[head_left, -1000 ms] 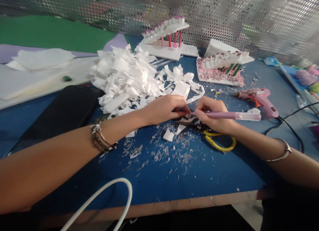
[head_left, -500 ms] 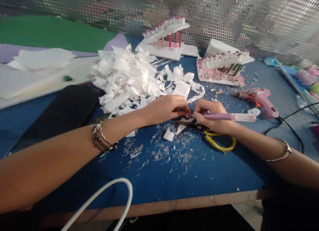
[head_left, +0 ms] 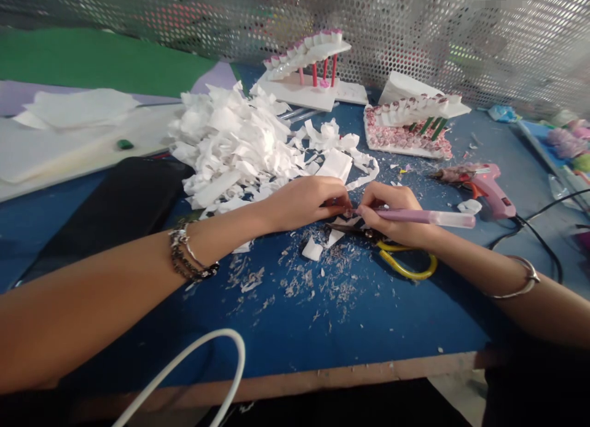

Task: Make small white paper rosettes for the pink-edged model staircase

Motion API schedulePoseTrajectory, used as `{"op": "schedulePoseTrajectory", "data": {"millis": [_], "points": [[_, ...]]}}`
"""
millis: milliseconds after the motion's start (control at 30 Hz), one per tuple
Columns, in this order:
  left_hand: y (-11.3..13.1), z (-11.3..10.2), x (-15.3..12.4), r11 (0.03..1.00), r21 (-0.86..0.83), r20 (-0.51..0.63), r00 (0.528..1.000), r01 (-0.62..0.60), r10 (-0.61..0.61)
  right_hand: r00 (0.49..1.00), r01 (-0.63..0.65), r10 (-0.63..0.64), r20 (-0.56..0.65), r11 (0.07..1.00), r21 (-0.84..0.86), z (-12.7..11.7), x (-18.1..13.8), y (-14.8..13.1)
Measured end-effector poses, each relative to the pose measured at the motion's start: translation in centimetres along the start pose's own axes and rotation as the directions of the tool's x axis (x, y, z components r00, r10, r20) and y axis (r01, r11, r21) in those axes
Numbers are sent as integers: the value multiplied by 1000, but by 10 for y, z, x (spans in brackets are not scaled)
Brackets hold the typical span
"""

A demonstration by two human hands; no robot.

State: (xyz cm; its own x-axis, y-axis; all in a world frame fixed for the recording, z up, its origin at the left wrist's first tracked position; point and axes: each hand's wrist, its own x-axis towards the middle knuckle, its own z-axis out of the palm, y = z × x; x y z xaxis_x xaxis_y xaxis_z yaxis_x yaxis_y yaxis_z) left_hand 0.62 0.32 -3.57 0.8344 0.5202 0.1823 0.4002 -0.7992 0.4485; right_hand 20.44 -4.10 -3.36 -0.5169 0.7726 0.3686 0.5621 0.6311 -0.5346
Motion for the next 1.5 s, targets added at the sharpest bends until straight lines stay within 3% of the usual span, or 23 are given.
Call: {"op": "schedulePoseTrajectory", "data": {"millis": [300,567,833,1500], "points": [[1,0,0,999,37,16,999,33,-34,999,-3,2,34,1000,23,0,0,1],[-3,-2,0,996,-41,3,997,-73,73,1000,19,-20,18,999,28,0,0,1],[-1,-2,-1,999,36,12,999,-36,35,999,14,-15,37,1000,23,1,0,1],[-1,-5,0,1000,22,20,1000,-6,5,999,-3,1,51,1000,28,0,1,1]]}}
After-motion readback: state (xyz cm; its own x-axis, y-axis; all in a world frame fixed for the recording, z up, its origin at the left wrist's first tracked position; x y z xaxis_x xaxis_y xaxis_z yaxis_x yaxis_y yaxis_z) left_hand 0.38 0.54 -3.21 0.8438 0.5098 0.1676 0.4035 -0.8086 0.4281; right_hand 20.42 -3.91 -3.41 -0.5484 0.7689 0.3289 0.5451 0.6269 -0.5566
